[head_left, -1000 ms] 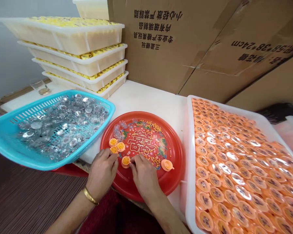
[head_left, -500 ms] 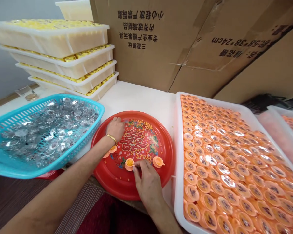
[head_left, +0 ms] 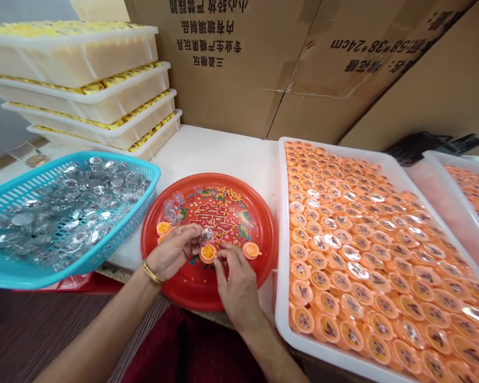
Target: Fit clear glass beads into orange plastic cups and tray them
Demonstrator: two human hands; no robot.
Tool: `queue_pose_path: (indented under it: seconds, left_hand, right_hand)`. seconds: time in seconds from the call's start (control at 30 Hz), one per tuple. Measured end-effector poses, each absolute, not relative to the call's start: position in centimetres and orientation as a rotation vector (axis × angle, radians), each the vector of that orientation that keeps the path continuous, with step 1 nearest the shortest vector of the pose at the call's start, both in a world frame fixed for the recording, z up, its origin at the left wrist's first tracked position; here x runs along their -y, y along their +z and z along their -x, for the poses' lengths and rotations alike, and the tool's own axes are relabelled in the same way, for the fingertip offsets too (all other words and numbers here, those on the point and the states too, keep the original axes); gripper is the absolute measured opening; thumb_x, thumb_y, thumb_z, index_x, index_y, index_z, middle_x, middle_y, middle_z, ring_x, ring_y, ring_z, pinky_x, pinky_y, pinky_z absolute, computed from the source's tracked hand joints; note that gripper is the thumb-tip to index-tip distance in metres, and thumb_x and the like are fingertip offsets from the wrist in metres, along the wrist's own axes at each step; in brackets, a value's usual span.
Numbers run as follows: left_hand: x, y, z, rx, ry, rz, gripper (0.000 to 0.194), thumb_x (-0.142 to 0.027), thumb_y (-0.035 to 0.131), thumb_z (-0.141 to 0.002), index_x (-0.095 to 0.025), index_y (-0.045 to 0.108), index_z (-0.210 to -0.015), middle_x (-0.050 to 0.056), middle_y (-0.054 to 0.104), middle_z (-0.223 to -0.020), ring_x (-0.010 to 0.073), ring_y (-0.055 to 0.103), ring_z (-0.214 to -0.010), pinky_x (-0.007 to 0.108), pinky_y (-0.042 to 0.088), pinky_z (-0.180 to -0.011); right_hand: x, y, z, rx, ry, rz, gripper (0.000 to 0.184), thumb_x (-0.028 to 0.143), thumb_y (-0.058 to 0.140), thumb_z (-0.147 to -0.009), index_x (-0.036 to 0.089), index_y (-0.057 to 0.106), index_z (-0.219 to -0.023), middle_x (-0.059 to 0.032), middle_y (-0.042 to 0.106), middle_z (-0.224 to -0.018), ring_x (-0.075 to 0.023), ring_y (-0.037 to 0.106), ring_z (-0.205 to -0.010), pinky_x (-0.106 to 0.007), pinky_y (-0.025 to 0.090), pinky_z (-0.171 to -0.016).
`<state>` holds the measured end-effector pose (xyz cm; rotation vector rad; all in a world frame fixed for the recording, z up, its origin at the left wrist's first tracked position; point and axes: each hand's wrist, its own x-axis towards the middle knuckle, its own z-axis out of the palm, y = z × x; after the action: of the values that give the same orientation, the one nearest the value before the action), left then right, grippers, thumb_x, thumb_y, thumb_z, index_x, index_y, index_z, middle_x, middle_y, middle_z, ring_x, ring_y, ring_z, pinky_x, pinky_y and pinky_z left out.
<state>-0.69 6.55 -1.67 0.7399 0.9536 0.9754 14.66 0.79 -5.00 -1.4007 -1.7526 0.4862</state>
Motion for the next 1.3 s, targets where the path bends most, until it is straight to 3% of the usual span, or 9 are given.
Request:
queue_pose_path:
  seconds: [0.17, 0.33, 0.53, 0.83, 1.3]
  left_hand:
    - [-5.5, -1.7, 1.0, -0.98, 0.998, -0.605, 0.016, -0.027, 0.067, -0.07, -0.014, 0.057, -0.07, -0.002, 0.057, -0.064, 0.0074, 0.051, -0.057, 0.017, 0.031, -0.045]
    - [-6.3, -2.0, 1.9, -1.021, 0.848, -0.738, 0.021, -0.031, 0.065, -0.07, -0.014, 0.053, -0.068, -0.002, 0.056, -0.063, 0.0042, 0.043, -0.048, 0.015, 0.022, -0.039]
    - [-7.0, -2.4, 1.3, -1.069, 0.791, -0.825, 0.025, -0.034, 0.066, -0.069, -0.015, 0.051, -0.068, 0.0, 0.06, -0.062, 0.0045, 0.045, -0.046, 0.014, 0.021, -0.037]
    - [-6.8, -2.7, 1.5, -1.028, 0.817, -0.835, 0.035, -0.043, 0.072, -0.071, -0.012, 0.062, -0.084, 0.002, 0.064, -0.071, 0.0071, 0.056, -0.057, 0.015, 0.04, -0.048]
    - [-6.7, -3.5, 1.3, -1.175, 0.789, -1.171, 0.019, -0.031, 0.064, -0.07, -0.015, 0.06, -0.08, -0.001, 0.06, -0.067, 0.0114, 0.055, -0.063, 0.024, 0.045, -0.06]
  right_hand:
    - [-0.6, -5.2, -14.7, 1.921, 0.414, 1.346, 0.012, 0.014, 0.045, -0.091, 0.019, 0.056, -0.094, -0.0102, 0.06, -0.121, -0.0207, 0.053, -0.116, -0.039, 0.045, -0.098]
    - [-0.5, -5.3, -14.8, 2.044, 0.345, 1.245, 0.01, 0.016, 0.047, -0.091, 0.018, 0.056, -0.094, -0.011, 0.059, -0.125, -0.0228, 0.056, -0.111, -0.042, 0.047, -0.093]
    - [-0.5, -5.3, -14.9, 2.067, 0.361, 1.218, 0.01, 0.015, 0.047, -0.091, 0.019, 0.056, -0.093, -0.0106, 0.06, -0.122, -0.0217, 0.056, -0.11, -0.041, 0.048, -0.093]
    - [-0.5, -5.2, -14.9, 1.988, 0.402, 1.23, 0.012, 0.014, 0.045, -0.091, 0.018, 0.057, -0.093, -0.0127, 0.059, -0.123, -0.0217, 0.055, -0.114, -0.041, 0.049, -0.095]
    - [-0.5, -5.3, -14.8, 2.062, 0.427, 1.224, 0.011, 0.012, 0.046, -0.09, 0.018, 0.056, -0.09, -0.0122, 0.061, -0.117, -0.0217, 0.056, -0.112, -0.042, 0.049, -0.096]
